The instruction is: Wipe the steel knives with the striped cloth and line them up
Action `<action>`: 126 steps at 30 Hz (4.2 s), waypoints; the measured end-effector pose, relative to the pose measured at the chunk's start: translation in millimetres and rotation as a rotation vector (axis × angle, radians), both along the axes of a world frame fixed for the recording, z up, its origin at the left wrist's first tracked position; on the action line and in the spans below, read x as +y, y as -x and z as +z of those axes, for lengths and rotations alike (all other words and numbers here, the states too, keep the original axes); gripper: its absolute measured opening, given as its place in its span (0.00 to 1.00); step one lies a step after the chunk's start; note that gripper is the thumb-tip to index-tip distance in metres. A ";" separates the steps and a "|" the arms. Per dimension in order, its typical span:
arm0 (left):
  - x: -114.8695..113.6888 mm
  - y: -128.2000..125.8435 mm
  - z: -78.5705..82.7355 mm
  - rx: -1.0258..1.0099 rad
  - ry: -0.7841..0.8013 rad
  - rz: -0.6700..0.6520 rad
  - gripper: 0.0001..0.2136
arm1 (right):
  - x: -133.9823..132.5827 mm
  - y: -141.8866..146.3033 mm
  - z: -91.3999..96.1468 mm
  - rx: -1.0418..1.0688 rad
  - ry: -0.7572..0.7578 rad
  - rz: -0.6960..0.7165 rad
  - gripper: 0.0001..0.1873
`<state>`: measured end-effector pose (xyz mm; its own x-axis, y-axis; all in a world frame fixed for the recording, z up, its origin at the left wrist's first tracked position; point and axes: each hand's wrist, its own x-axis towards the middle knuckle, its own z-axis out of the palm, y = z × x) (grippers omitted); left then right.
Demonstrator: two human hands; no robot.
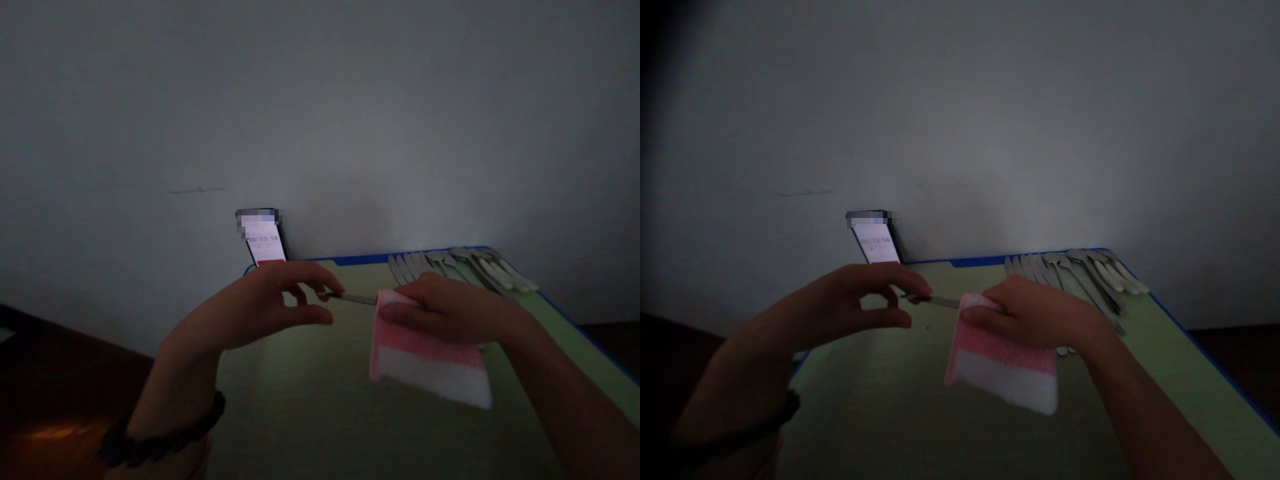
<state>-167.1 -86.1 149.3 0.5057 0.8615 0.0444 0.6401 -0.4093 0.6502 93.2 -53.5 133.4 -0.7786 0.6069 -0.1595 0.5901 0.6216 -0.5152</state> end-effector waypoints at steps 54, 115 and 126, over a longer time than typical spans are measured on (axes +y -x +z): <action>12.2 -8.1 -14.0 0.008 -0.524 0.315 0.07 | 11.8 -9.6 -8.8 0.110 0.099 -0.083 0.26; 38.9 5.1 -44.8 -1.113 -0.165 0.639 0.10 | -8.5 58.5 -57.3 0.444 0.049 -0.144 0.20; 38.4 23.9 -38.8 -1.121 -0.085 0.597 0.12 | -9.6 61.1 -68.0 0.422 0.005 -0.176 0.18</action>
